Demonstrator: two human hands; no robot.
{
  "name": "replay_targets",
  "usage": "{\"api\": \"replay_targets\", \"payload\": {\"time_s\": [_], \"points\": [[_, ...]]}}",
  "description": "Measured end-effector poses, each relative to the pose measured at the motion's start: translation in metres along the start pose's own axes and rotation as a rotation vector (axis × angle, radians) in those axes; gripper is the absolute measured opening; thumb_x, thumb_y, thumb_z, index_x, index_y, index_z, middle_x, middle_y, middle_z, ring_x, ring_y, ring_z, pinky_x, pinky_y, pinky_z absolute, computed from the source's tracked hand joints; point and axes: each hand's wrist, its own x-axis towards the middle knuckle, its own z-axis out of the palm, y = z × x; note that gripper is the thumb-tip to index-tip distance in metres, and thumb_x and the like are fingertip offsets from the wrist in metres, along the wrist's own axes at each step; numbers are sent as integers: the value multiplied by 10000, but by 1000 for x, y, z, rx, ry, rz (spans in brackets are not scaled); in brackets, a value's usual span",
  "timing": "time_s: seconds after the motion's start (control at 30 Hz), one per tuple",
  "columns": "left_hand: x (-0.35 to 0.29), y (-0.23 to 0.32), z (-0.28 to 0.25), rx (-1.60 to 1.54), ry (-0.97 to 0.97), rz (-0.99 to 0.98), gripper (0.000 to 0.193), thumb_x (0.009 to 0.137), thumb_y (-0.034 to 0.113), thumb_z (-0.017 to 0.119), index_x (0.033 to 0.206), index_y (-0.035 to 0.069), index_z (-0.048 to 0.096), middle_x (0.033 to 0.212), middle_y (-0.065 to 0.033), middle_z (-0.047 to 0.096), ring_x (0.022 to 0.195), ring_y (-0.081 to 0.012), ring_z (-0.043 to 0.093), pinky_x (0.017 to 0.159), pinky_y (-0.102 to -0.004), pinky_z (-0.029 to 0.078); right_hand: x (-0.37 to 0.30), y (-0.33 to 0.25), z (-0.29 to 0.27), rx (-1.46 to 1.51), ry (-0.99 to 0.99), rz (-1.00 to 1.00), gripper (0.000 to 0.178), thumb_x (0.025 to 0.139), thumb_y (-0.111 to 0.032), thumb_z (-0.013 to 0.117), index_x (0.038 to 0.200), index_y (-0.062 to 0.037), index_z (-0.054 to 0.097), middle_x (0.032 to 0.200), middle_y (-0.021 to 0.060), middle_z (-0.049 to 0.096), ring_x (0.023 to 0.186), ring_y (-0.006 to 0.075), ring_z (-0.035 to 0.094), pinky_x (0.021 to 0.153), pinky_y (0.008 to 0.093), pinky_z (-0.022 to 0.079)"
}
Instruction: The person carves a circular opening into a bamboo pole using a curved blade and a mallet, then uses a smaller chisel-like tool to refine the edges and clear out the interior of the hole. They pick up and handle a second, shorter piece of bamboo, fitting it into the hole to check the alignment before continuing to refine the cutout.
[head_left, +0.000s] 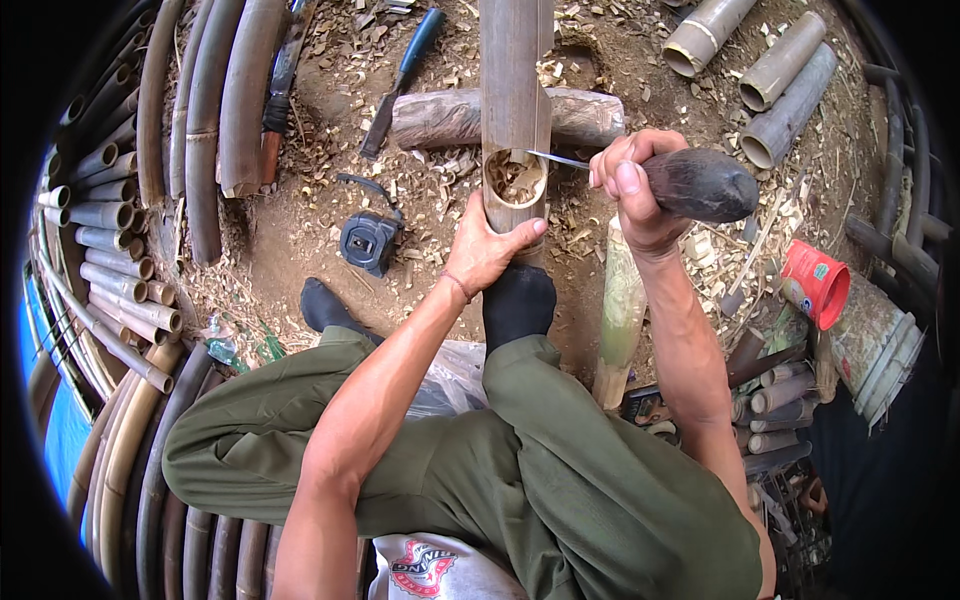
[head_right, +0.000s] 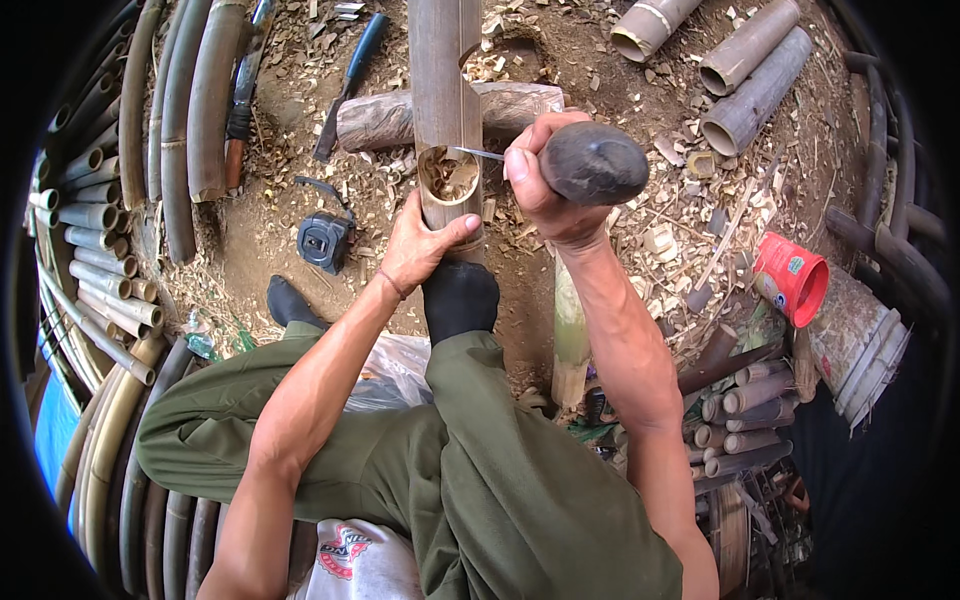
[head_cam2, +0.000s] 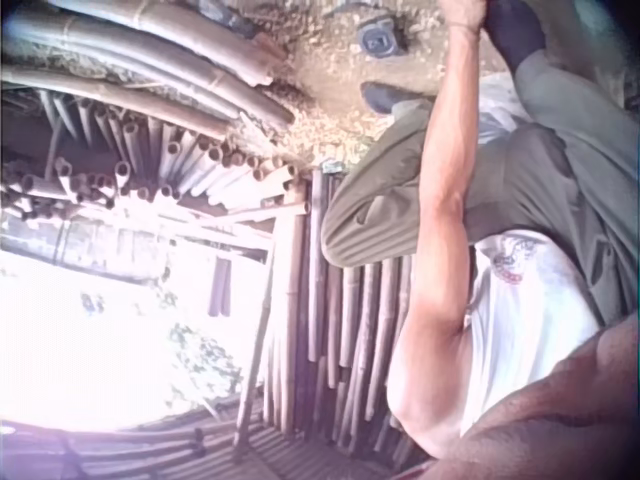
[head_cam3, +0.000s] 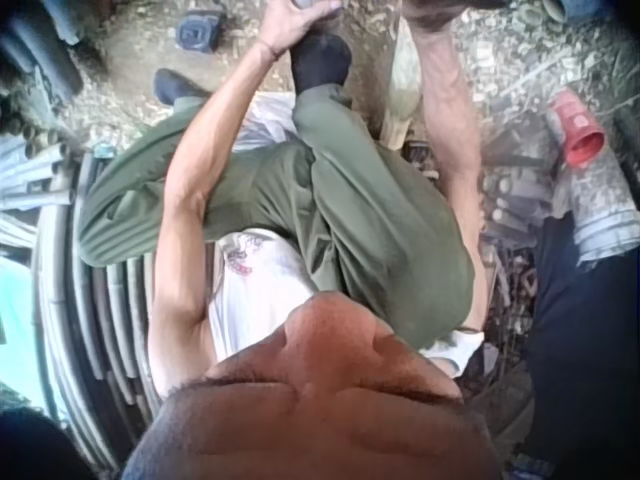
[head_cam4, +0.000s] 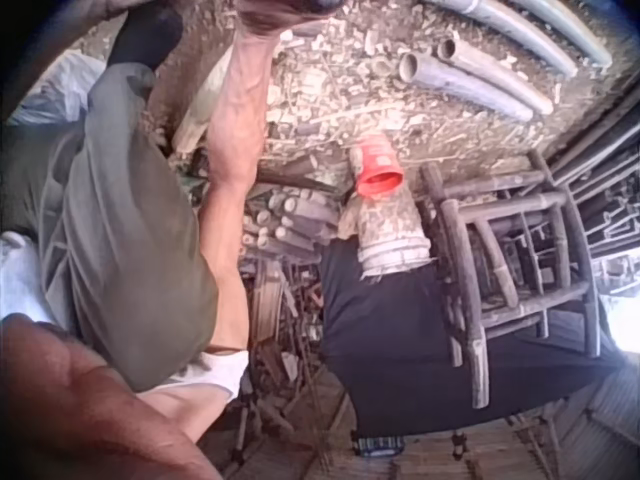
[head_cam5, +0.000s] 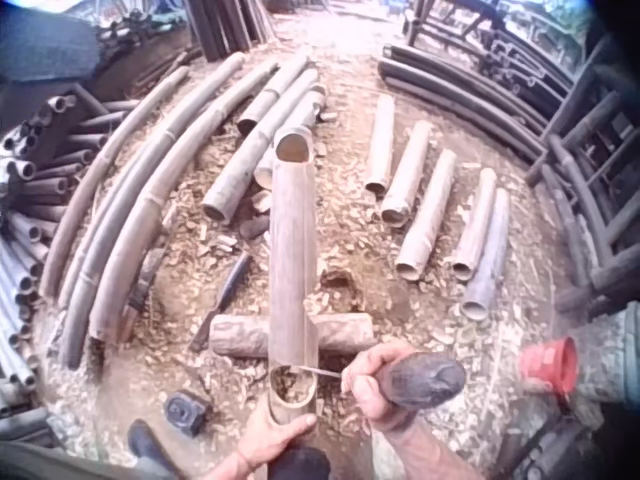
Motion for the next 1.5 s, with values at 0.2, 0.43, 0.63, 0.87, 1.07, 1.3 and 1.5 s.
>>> {"api": "replay_targets", "payload": {"time_s": [0.2, 0.43, 0.63, 0.87, 1.07, 1.3, 1.5], "points": [[1, -5, -2, 9, -9, -22, 856, 731, 393, 858, 1322, -56, 433, 1236, -178, 591, 1129, -239, 583, 995, -361, 457, -8, 3, -2, 299, 183, 120, 186, 843, -36, 634, 960, -37, 490, 672, 38, 520, 552, 116, 489, 541, 332, 479], [0, -4, -1, -9, -17, -19, 822, 752, 381, 848, 1324, -45, 439, 1236, -159, 589, 1119, -223, 580, 989, -356, 458, -10, 8, -18, 307, 349, 245, 161, 862, -154, 628, 850, -73, 491, 579, -8, 436, 493, 104, 428, 524, 331, 444], [0, 0, -4, -27, -47, -31, 770, 779, 330, 843, 1337, -19, 443, 1236, -117, 587, 1105, -183, 575, 975, -336, 467, -11, 7, -20, 368, 535, 409, 127, 875, -148, 610, 844, -92, 499, 586, -15, 453, 486, 111, 435, 520, 326, 432], [3, 14, -16, -332, -194, -165, 864, 709, 333, 883, 1349, -25, 426, 1242, -117, 581, 1145, -189, 556, 1013, -341, 439, -49, -27, 12, -64, -49, -96, 185, 766, -14, 725, 877, -39, 580, 713, 55, 564, 660, 191, 570, 656, 365, 512], [4, 11, -21, -437, -263, -182, 841, 730, 294, 871, 1358, -14, 404, 1208, -102, 578, 1115, -188, 558, 1000, -345, 449, -68, -27, 26, -377, -570, -313, 238, 656, -164, 758, 802, -57, 602, 743, 51, 558, 648, 237, 562, 618, 360, 460], [5, 12, -19, -376, -237, -206, 806, 740, 313, 870, 1330, -9, 424, 1159, -90, 595, 1041, -169, 584, 942, -320, 487, -71, -25, 32, -449, -679, -314, 256, 630, -215, 693, 809, -60, 598, 731, 47, 530, 670, 230, 563, 643, 360, 465], [6, 8, -13, -296, -172, -192, 738, 739, 305, 877, 1273, -4, 472, 1124, -81, 618, 1011, -154, 600, 911, -306, 504, -73, -19, 24, -520, -741, -361, 279, 615, -260, 634, 809, -62, 597, 692, 33, 474, 656, 219, 539, 645, 353, 457]]}}
